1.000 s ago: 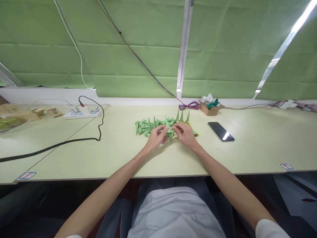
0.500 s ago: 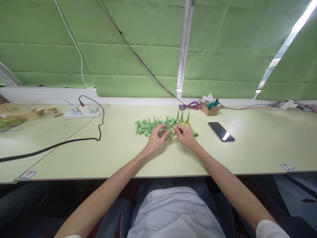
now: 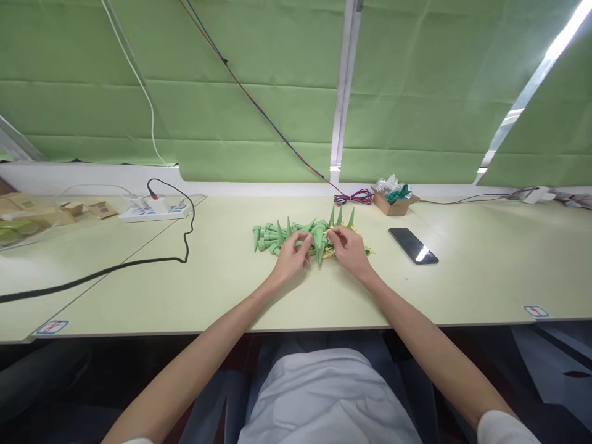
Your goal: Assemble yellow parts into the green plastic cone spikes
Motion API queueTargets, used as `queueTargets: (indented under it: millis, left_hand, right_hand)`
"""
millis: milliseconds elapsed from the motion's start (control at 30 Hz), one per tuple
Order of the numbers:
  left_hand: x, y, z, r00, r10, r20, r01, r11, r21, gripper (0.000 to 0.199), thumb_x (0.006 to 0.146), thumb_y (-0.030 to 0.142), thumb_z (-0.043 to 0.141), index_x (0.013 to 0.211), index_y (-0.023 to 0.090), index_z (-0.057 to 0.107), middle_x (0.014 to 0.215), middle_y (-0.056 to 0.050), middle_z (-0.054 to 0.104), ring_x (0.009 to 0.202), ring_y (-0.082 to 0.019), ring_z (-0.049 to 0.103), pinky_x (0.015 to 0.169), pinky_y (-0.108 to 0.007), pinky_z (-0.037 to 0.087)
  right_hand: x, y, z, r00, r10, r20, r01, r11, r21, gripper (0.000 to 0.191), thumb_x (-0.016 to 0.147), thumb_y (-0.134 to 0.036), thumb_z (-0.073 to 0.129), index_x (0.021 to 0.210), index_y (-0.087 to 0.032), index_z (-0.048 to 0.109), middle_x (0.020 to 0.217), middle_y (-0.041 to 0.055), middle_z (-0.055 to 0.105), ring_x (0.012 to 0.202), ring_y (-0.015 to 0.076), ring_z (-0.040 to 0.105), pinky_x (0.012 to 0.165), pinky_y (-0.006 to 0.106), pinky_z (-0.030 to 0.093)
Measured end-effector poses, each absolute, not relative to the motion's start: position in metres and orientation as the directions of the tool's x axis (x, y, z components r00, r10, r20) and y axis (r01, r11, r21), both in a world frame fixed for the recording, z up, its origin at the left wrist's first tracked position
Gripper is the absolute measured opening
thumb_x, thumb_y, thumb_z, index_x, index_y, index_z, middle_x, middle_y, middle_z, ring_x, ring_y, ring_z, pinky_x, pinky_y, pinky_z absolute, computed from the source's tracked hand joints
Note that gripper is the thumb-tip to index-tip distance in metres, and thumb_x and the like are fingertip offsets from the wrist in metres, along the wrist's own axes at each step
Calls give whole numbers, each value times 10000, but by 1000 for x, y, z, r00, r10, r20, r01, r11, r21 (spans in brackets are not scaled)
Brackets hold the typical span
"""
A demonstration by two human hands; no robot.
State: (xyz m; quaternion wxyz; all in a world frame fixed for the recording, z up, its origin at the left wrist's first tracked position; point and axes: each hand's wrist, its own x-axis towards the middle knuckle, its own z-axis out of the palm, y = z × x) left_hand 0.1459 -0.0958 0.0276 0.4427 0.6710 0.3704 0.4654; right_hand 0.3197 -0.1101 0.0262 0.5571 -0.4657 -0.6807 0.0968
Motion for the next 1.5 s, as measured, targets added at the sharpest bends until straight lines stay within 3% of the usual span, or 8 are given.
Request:
queueTargets:
  millis: [200, 433, 667, 767, 900, 1067, 1200, 1500]
  left_hand:
    - [147, -98, 33, 355, 906, 232, 23, -256, 966, 438, 832, 609, 606, 884, 175, 582, 594, 4, 530, 489, -128, 544, 383, -229, 403]
    - [144, -101, 33, 383, 880, 281, 81, -335, 939, 374, 838, 555, 631, 888, 204, 515, 554, 39, 514, 415, -92, 452, 402, -226, 349]
    - [145, -100, 29, 329, 858, 394, 127, -454, 882, 348, 857, 443, 639, 1065, 175, 562, 827, -32, 600, 576, -93, 528, 470, -204, 382]
    - [145, -96, 24, 313, 843, 438, 153, -500, 853, 354, 870, 407, 624, 1137, 184, 560, 979, -56, 598, 625, -87, 545, 494, -200, 399]
    - [146, -95, 23, 302, 844, 444, 165, -505, 847, 371, 876, 404, 614, 1177, 204, 533, 1018, -50, 588, 609, -77, 536, 491, -197, 401]
    - [146, -97, 27, 298, 875, 382, 125, -433, 893, 318, 899, 493, 569, 963, 183, 540, 789, -9, 588, 494, -67, 477, 445, -202, 369]
    - [146, -95, 28, 339, 895, 289, 24, -316, 949, 479, 918, 625, 447, 765, 176, 511, 544, 12, 494, 439, -110, 476, 406, -232, 350]
    - [143, -96, 33, 380, 895, 234, 2, -253, 967, 451, 863, 608, 565, 822, 160, 596, 554, 0, 529, 461, -122, 509, 429, -246, 379]
  right_hand:
    - [320, -110, 26, -31, 733, 680, 521, 592, -614, 246, 956, -383, 490, 845, -201, 612, 805, 51, 635, 691, 172, 566, 632, 285, 431]
    - [320, -111, 26, -69, 734, 676, 534, 600, -596, 268, 963, -363, 469, 771, -203, 563, 700, 14, 566, 626, 150, 495, 607, 277, 379]
    - [320, -112, 26, -78, 767, 636, 556, 563, -611, 387, 989, -395, 407, 648, -212, 394, 563, -34, 398, 536, 123, 377, 558, 268, 300]
    - [319, -112, 26, -82, 771, 632, 548, 564, -618, 399, 992, -397, 402, 640, -211, 379, 558, -36, 396, 529, 119, 367, 557, 269, 290]
    - [318, -113, 27, -44, 764, 644, 533, 563, -631, 387, 985, -397, 428, 648, -207, 413, 563, -37, 397, 538, 119, 372, 559, 267, 293]
    - [318, -114, 28, 11, 747, 665, 491, 575, -654, 314, 967, -391, 477, 725, -196, 527, 632, -13, 497, 579, 130, 438, 583, 268, 344]
    - [319, -114, 28, -25, 714, 700, 482, 622, -617, 253, 963, -359, 499, 802, -191, 599, 743, 25, 594, 659, 150, 515, 626, 277, 386]
    - [319, -112, 27, -118, 694, 710, 510, 657, -556, 247, 964, -360, 497, 835, -199, 633, 786, 41, 623, 660, 157, 520, 606, 284, 391]
